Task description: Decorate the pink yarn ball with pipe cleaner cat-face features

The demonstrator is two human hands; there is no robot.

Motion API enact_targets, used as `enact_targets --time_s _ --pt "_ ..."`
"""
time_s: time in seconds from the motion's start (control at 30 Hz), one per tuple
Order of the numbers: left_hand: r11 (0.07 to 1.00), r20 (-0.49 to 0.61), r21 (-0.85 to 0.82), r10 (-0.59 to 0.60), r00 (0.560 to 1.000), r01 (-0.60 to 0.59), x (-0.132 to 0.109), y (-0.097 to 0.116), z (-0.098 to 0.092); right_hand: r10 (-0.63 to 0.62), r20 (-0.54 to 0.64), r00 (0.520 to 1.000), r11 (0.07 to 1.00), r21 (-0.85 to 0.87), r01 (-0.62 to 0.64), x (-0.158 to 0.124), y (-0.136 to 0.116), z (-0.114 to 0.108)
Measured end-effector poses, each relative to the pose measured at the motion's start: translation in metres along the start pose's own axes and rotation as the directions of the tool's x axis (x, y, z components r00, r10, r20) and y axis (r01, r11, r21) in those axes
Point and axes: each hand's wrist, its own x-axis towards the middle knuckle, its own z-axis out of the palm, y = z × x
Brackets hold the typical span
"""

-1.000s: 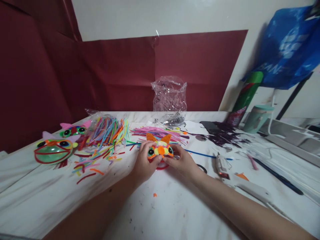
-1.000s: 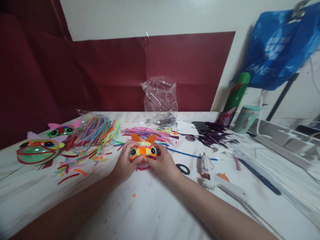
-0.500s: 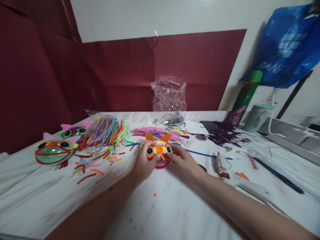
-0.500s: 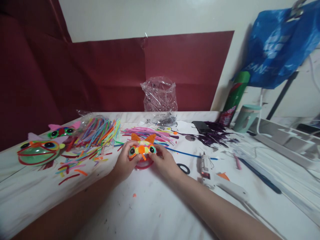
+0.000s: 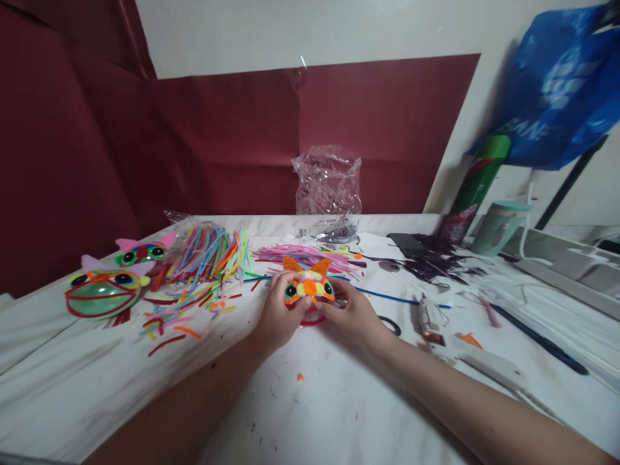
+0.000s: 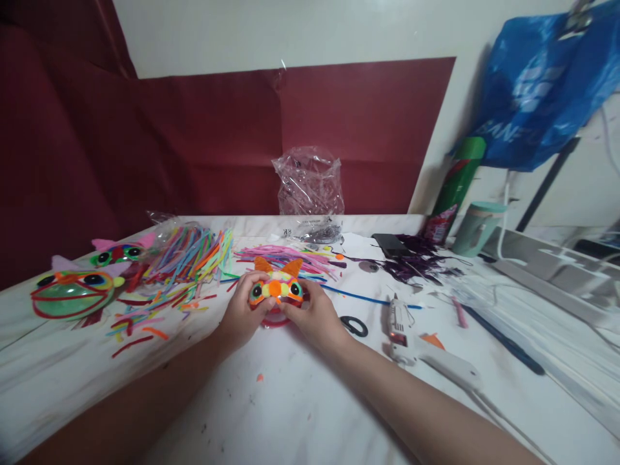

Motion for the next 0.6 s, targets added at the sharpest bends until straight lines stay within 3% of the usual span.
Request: enact_targets --time_s 0.37,0.6 --pt "1.0 0.012 0.018 0.006 1.0 -0.006 0.0 0.0 0.0 0.012 0.026 1.0 1.0 0.013 -0.012 0.0 -0.008 -0.001" --pt "0.997 0.153 -0.068 0.036 0.988 -0.026 0.004 -0.013 -0.012 0.023 0.015 1.0 1.0 -0.016 -0.023 0.001 -0.007 -0.002"
